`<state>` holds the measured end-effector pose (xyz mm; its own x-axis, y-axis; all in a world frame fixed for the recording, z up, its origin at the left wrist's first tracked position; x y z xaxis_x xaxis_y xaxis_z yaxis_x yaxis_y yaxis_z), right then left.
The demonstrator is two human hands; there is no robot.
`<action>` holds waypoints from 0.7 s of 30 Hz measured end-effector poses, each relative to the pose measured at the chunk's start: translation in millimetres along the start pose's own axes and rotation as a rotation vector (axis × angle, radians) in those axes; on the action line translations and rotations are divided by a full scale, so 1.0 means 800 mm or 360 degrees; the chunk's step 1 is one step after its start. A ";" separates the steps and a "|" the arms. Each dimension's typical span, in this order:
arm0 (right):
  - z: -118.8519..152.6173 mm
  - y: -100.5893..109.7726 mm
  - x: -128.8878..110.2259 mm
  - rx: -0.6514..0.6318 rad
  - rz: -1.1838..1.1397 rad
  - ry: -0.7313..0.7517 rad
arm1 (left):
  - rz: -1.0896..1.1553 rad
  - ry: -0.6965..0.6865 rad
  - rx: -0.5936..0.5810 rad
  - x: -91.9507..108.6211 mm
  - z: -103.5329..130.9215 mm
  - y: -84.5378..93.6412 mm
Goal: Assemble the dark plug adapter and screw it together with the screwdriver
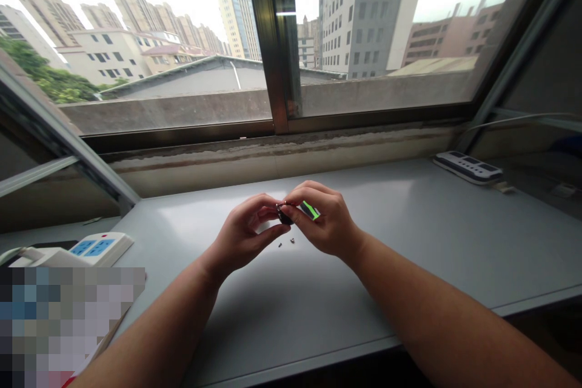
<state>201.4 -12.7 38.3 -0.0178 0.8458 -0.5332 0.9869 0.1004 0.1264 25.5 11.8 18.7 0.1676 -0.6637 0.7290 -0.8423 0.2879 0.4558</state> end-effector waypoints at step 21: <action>0.001 -0.001 0.001 -0.0005 0.0017 0.0058 | -0.0116 -0.0022 0.0028 0.005 -0.001 0.003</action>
<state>200.5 -12.7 37.6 -0.0131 0.8652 -0.5012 0.9866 0.0927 0.1343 24.7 10.5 23.3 0.2219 -0.6921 0.6869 -0.8370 0.2262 0.4982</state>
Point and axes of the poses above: each hand's wrist, its own z-axis away from the middle knuckle, its own y-axis out of the back of the hand, x = y × z, the point moved 4 cm from there along -z, towards the middle knuckle, and after that the axes turned 12 degrees about -z, right-handed, at the moved point
